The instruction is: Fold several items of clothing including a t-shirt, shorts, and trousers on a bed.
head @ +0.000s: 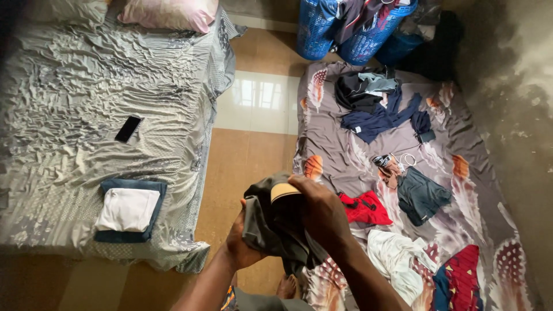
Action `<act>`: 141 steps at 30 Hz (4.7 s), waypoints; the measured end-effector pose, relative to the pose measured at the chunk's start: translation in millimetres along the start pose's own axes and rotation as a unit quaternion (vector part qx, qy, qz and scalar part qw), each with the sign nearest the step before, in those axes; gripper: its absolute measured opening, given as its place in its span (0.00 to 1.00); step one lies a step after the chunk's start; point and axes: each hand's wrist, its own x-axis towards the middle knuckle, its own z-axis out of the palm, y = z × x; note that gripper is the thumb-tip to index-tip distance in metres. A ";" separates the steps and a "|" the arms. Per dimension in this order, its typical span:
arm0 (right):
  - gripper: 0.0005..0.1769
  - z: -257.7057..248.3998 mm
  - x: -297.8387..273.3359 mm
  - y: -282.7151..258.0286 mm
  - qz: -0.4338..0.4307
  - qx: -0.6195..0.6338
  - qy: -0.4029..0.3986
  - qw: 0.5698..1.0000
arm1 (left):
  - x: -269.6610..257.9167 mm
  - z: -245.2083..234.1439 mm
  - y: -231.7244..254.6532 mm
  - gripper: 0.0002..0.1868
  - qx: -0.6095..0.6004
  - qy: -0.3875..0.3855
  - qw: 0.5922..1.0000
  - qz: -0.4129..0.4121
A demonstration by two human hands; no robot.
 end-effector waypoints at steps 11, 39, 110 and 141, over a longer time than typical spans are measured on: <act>0.32 50.5 -28.4 7.1 -0.161 -0.108 -0.080 0.978 | 7.5 -18.4 13.0 0.44 -0.024 -0.088 0.995 0.038; 0.45 79.1 -74.6 171.7 0.333 0.802 0.021 0.495 | 9.0 11.8 30.5 0.29 0.247 0.036 0.968 -0.023; 0.20 20.8 -54.9 264.1 0.173 0.629 -0.044 0.757 | 70.8 53.6 -34.5 0.30 0.167 0.055 0.978 0.109; 0.23 -13.3 -78.0 194.8 0.280 0.757 -0.096 0.582 | 44.0 56.6 -49.1 0.24 0.184 0.158 0.949 0.201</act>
